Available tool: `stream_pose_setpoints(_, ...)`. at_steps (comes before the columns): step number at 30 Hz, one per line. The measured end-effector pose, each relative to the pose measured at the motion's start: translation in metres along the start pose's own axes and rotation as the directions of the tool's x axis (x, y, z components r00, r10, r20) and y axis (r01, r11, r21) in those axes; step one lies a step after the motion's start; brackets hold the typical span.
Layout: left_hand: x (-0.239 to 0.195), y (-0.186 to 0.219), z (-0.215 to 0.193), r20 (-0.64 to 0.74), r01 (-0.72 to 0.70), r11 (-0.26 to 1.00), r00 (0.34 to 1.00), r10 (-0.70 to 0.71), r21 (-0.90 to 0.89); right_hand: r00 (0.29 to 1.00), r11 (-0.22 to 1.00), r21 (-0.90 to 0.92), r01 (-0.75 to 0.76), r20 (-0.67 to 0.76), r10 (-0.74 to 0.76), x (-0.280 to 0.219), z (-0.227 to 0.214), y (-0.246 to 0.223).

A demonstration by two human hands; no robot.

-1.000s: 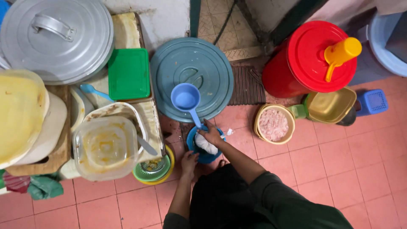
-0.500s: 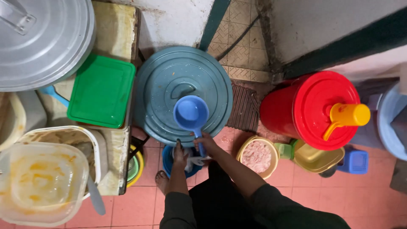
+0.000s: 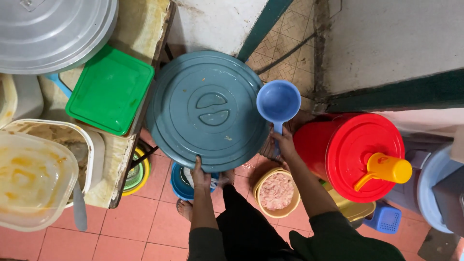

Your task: Chopping vegetables and cooking them in a wok.

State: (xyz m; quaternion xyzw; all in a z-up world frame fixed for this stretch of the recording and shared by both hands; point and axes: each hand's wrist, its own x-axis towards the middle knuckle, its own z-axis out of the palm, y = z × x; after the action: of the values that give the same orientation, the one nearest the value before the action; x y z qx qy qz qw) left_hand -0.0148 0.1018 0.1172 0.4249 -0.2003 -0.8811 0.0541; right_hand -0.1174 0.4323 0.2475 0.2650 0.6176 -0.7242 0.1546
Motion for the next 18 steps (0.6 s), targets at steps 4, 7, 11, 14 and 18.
stream_pose_setpoints(4,-0.062,0.004,0.034,0.072,0.081,0.993,0.994,-0.087,0.082,0.992,0.991,0.05,0.12,0.034,-0.122,-0.022,0.012,-0.046)
stream_pose_setpoints(7,-0.119,-0.017,0.068,0.153,0.087,0.966,0.98,-0.127,0.244,0.99,0.986,0.096,0.138,-0.004,-0.139,-0.043,0.009,-0.083)
stream_pose_setpoints(11,-0.166,-0.047,0.143,0.313,-0.185,0.874,0.949,0.04,0.45,0.979,0.982,0.051,0.184,-0.093,-0.179,-0.078,-0.022,-0.107)
stream_pose_setpoints(14,-0.168,-0.085,0.181,0.487,-0.38,0.631,0.874,0.005,0.676,0.957,0.971,0.029,0.239,-0.179,-0.23,-0.104,-0.044,-0.122)
stream_pose_setpoints(18,-0.174,-0.115,0.233,0.714,-0.704,0.184,0.7,0.022,0.686,0.927,0.956,0.078,0.284,-0.276,-0.253,-0.128,-0.073,-0.123)
